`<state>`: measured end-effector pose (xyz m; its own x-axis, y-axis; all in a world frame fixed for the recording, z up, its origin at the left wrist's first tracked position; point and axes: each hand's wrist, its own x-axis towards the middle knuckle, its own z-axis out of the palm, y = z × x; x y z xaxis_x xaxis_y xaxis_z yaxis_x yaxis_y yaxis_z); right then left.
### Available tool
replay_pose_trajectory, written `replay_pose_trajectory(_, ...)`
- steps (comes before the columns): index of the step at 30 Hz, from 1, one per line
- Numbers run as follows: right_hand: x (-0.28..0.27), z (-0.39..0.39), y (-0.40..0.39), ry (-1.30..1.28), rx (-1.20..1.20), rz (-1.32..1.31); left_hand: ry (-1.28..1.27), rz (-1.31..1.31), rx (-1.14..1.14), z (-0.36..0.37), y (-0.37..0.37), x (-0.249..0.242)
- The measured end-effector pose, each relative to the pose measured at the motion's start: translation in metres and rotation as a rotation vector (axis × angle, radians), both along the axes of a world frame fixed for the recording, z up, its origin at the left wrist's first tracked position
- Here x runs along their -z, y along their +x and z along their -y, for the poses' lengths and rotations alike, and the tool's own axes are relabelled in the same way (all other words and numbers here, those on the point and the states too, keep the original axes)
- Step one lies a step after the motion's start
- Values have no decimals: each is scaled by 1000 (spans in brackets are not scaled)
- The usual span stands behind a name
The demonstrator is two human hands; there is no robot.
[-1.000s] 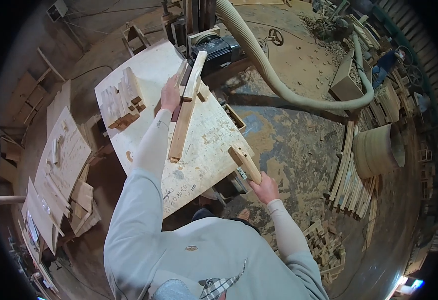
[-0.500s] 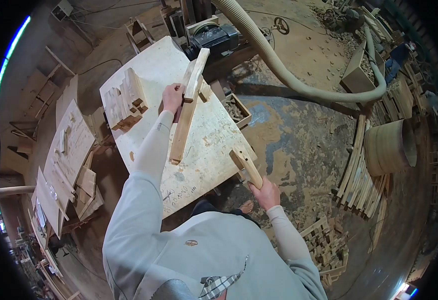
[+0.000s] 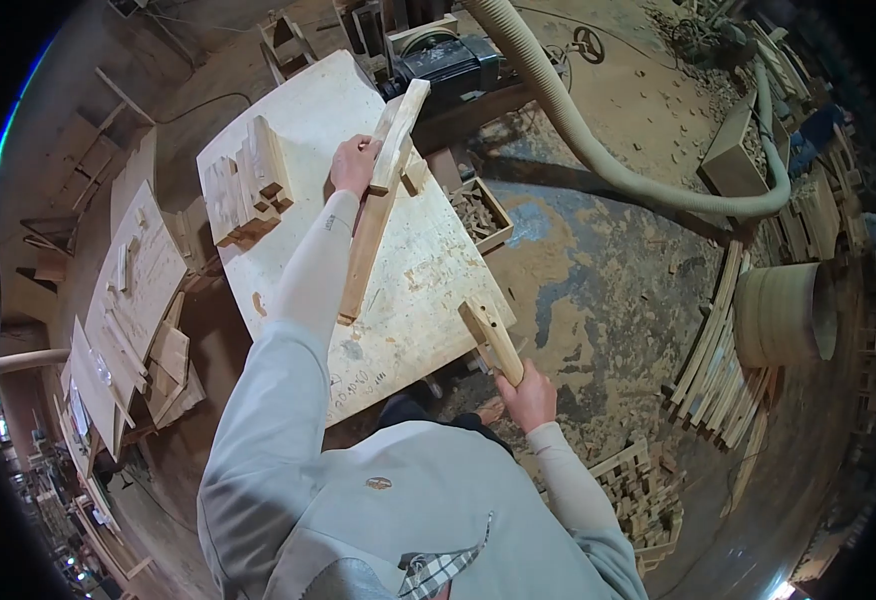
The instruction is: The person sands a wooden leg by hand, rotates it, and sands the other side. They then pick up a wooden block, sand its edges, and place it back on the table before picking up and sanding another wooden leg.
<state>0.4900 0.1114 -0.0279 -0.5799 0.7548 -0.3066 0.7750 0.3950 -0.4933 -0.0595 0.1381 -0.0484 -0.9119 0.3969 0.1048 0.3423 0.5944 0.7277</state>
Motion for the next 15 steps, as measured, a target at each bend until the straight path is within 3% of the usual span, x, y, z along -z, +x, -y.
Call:
replay_pose_trajectory(6,9,1,-1,11,17,-72,-27,41,1,2,5,-23)
replay_pose_trajectory(15,43,-2,-4,62,13,-98,32,-45,16,0,-9,-10)
